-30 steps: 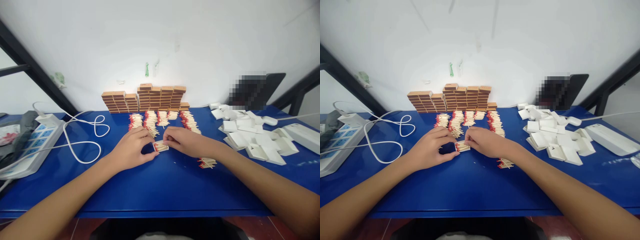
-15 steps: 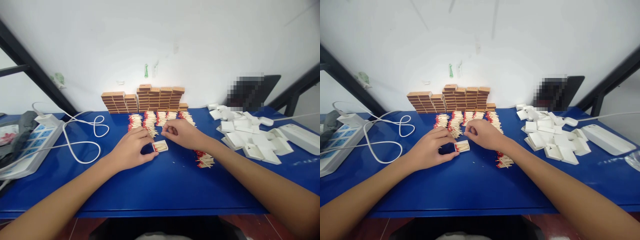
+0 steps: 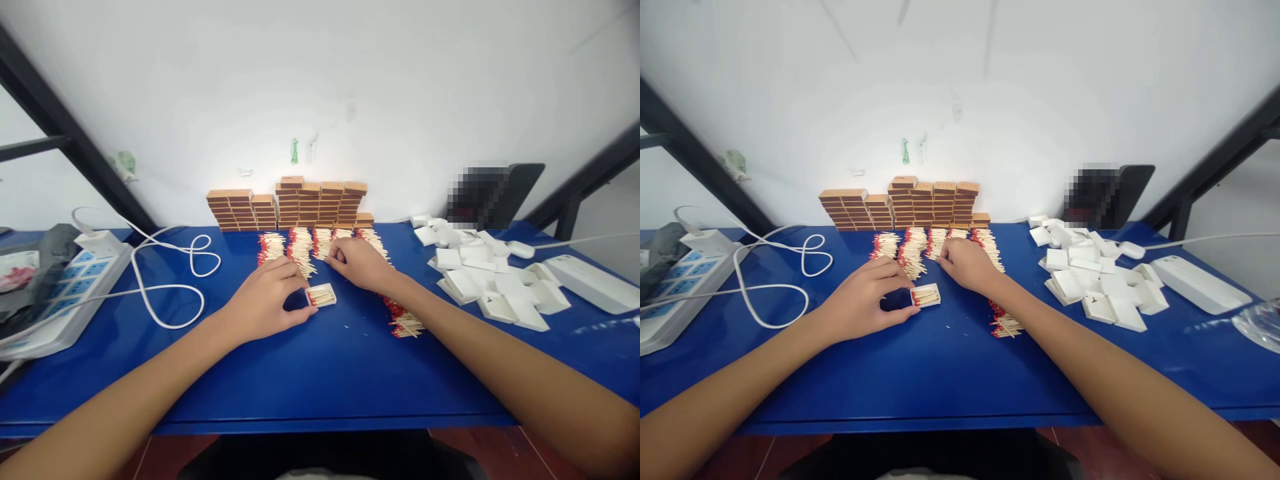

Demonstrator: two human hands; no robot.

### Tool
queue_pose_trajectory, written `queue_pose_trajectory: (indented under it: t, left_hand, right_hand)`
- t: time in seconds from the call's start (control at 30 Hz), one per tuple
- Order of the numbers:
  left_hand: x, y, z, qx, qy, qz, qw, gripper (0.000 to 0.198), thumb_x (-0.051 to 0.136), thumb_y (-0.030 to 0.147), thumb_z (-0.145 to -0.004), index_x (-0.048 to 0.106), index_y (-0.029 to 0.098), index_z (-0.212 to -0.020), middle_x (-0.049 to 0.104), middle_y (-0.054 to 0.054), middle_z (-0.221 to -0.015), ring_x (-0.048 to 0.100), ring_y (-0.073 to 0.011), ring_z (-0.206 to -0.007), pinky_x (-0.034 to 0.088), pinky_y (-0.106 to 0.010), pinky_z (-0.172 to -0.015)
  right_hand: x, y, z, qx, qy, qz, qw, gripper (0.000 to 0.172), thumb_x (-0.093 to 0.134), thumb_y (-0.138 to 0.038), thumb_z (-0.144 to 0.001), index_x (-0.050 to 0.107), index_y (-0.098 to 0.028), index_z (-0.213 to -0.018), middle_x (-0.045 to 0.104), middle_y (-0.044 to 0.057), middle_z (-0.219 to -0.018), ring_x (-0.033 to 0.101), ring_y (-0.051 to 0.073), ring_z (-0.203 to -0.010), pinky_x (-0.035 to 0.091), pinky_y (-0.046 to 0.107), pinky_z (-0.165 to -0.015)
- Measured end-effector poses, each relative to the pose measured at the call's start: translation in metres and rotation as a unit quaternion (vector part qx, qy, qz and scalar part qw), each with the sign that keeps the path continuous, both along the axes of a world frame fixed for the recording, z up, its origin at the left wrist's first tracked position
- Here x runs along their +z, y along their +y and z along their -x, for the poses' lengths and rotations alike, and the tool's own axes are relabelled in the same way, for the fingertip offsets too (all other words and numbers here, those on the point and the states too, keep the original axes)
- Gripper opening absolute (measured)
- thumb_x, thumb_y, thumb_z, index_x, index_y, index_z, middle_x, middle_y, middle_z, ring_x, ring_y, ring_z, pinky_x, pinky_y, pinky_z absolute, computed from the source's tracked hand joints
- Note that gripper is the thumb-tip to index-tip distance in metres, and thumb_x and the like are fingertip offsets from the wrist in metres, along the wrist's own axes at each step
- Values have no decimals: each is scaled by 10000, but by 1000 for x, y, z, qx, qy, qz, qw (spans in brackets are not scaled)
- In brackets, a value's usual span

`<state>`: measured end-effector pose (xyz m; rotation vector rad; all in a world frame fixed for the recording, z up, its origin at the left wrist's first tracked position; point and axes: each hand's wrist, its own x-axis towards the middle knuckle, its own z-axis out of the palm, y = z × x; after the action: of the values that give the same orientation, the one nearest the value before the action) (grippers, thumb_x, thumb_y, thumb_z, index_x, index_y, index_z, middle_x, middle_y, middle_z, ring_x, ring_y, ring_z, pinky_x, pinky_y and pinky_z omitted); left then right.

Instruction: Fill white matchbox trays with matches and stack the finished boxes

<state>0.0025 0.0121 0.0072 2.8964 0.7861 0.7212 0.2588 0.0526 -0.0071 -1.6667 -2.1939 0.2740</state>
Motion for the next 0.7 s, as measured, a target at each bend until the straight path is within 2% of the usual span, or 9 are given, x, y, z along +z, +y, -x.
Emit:
queue_pose_trajectory:
  t: [0.2, 0.37, 0.53, 0.7]
  left_hand:
    - [-2, 1, 1, 0, 5, -6, 1000, 243, 761, 414, -982, 778, 173, -1008, 712, -72, -967, 654, -257, -988, 555, -425, -911]
    - [-6, 4, 3, 12, 5, -7, 1000, 267, 761, 433, -978, 772, 170, -1023, 715, -77, -974, 651, -256, -984, 560, -429, -915]
    - [-5, 4, 2, 9, 4, -2, 1000, 248, 762, 425, -981, 774, 180, -1017, 720, -73, -974, 647, -251, -983, 559, -427, -918]
    - [-4, 4, 2, 7, 3, -3, 1000, 255, 765, 424, -982, 778, 172, -1023, 720, -77, -970, 645, -254, -978, 558, -432, -911]
  right_hand:
    - [3, -5, -13, 34, 2, 41, 999, 192, 630, -287, -1033, 651, -209, -859, 721, 34, -782, 606, 182, -707, 385, 305, -669]
    - [12, -13, -21, 72, 24, 53, 996, 193, 609, -320, -1035, 634, -215, -874, 723, 44, -826, 612, 195, -738, 397, 312, -681]
    - [18, -22, -22, 114, 26, 59, 991, 208, 589, -352, -1048, 639, -220, -894, 687, 41, -819, 582, 196, -715, 393, 324, -677]
    - [24, -28, -19, 119, 52, 77, 988, 219, 584, -355, -1055, 633, -217, -892, 651, 24, -797, 550, 182, -699, 379, 316, -661]
